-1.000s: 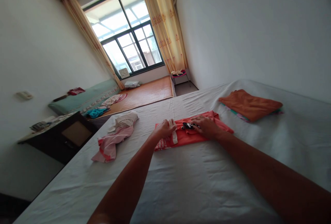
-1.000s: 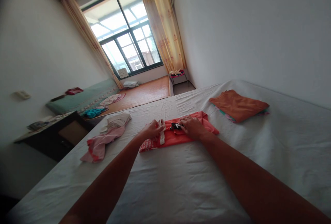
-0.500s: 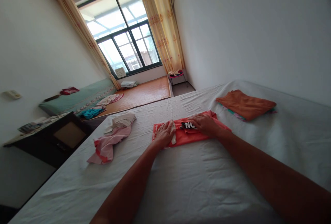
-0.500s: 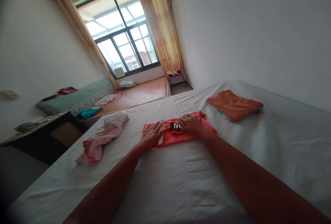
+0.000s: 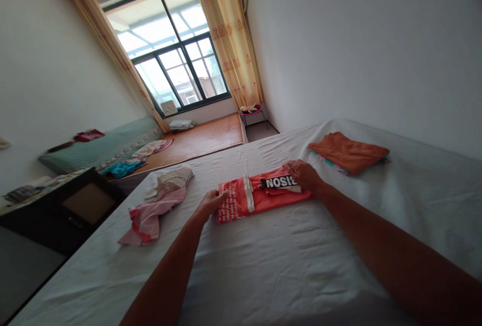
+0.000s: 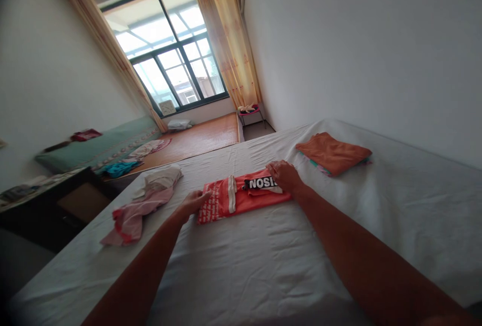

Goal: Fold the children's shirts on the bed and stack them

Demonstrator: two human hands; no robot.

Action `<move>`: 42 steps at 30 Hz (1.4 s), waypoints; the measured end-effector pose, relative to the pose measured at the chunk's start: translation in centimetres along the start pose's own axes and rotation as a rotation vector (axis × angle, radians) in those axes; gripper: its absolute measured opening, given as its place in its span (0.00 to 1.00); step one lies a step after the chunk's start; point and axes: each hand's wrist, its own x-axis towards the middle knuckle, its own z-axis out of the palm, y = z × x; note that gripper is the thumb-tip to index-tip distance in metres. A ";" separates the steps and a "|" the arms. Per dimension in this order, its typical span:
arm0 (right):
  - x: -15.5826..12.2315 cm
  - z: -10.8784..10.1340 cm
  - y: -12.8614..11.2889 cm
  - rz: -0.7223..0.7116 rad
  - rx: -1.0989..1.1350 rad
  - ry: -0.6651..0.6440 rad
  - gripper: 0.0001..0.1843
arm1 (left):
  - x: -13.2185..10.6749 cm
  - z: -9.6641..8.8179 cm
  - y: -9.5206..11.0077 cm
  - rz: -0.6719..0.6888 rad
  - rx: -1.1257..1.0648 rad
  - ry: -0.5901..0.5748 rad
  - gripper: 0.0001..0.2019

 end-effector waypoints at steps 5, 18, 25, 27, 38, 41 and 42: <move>0.0 -0.2 0.6 0.020 0.062 0.030 0.19 | -0.5 0.0 0.6 0.097 -0.298 -0.024 0.23; 0.0 -0.1 0.0 -0.005 0.186 0.025 0.16 | -1.1 -10.2 2.5 0.049 0.137 0.203 0.22; -0.2 0.2 0.0 -0.039 0.145 0.005 0.14 | 1.6 -0.2 9.7 0.261 0.746 0.218 0.29; -0.3 0.1 0.0 -0.047 0.121 -0.022 0.14 | 1.7 2.9 11.0 0.283 0.879 0.201 0.29; -0.5 0.1 -0.3 -0.090 0.134 -0.093 0.14 | 2.4 13.3 13.1 0.405 0.890 0.006 0.20; -0.4 0.2 0.0 -0.061 0.148 -0.100 0.14 | 3.2 12.5 12.5 0.461 0.744 -0.030 0.25; -0.4 0.2 0.0 -0.043 0.150 -0.091 0.14 | 3.4 11.5 12.2 0.475 0.680 0.000 0.25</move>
